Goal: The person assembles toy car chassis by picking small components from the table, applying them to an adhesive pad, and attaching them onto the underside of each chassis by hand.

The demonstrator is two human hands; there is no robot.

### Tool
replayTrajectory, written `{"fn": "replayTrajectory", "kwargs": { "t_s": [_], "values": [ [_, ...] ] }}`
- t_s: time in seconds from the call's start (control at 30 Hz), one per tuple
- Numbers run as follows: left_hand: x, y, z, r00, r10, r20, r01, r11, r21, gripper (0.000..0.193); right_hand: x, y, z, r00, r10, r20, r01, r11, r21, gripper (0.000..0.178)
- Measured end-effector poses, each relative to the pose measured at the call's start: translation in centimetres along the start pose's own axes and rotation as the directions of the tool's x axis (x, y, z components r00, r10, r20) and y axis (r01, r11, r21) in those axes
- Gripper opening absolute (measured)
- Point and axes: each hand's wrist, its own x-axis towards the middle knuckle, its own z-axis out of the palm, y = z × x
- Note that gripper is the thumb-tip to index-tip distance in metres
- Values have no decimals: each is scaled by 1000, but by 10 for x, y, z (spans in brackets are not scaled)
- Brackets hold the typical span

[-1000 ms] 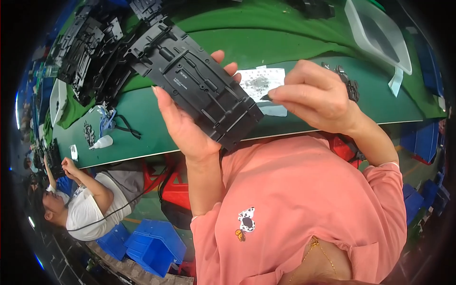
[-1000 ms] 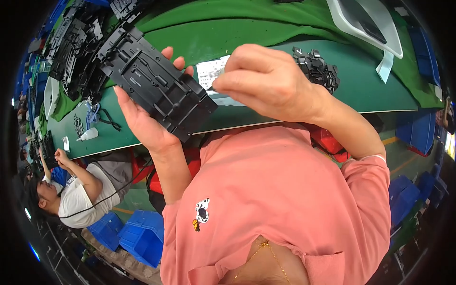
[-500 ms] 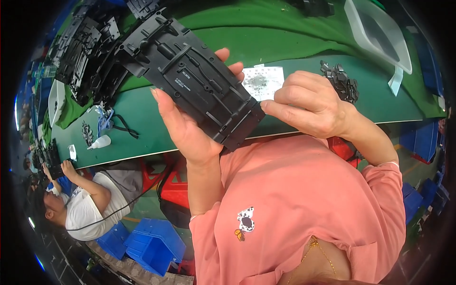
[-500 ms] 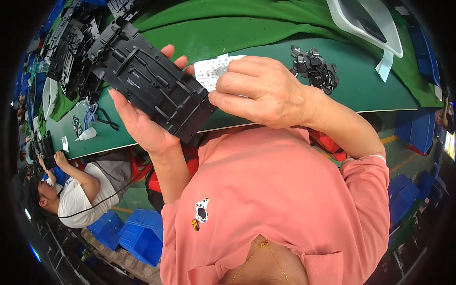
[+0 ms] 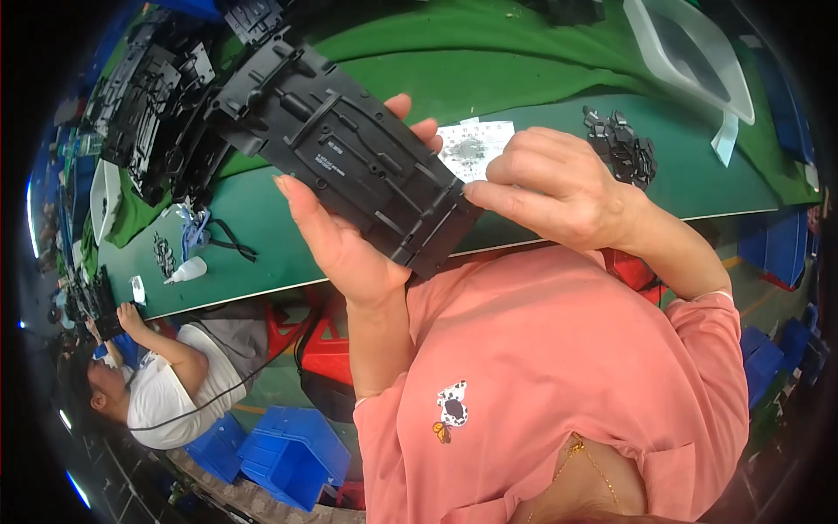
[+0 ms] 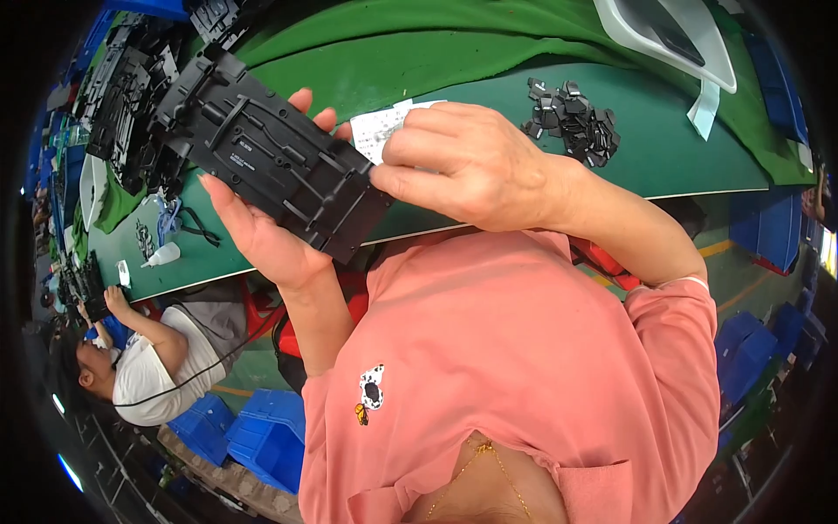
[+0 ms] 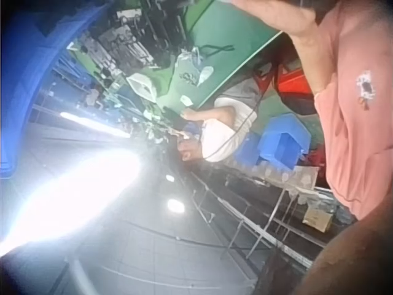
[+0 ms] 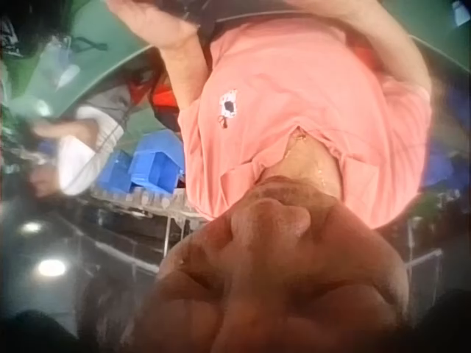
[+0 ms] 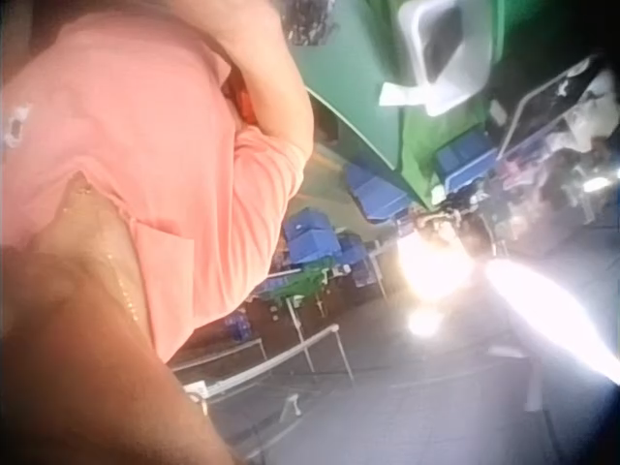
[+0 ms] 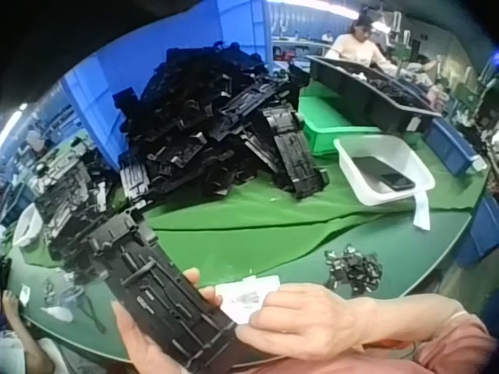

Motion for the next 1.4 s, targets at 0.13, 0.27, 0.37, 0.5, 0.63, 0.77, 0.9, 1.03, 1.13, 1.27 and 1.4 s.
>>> {"fn": "replayTrajectory", "kwargs": {
  "t_s": [0.13,0.27,0.37,0.5,0.63,0.77,0.9,1.03,1.13,1.27,1.4],
  "values": [
    [-2,1,-5,995,86,44,-81,992,-101,79,-4,-6,-2,979,122,-162,-116,992,50,23],
    [-4,1,-1,979,189,73,-187,982,-34,84,-13,-10,5,967,121,-224,-103,991,91,33],
    [-5,-1,0,968,211,134,-219,974,50,86,-14,-8,10,968,71,-241,-58,997,58,33],
    [-5,-3,3,968,214,131,-232,962,142,89,-14,-5,12,967,-2,-253,10,999,33,31],
    [-7,-3,9,973,204,107,-217,968,129,80,-13,-3,9,970,-45,-238,53,998,26,29],
    [-6,-5,9,971,191,143,-206,973,101,81,-14,-2,9,971,-64,-232,64,998,-6,30],
    [-5,-10,9,976,148,157,-152,988,16,81,-20,-3,2,981,-38,-192,34,999,-24,29],
    [-8,-7,14,991,136,-16,-136,991,1,78,-18,-5,5,971,42,-236,-32,998,50,24],
    [-3,3,7,996,25,-85,-33,995,-96,68,-34,3,-23,953,224,-204,-239,970,-50,23],
    [1,10,-14,994,-9,-104,-9,985,-174,63,-65,32,-68,659,750,-54,-752,658,-30,12],
    [3,7,-14,990,-14,-141,-6,990,-141,62,-77,44,-74,452,885,113,-890,456,-11,16]
  ]
}}
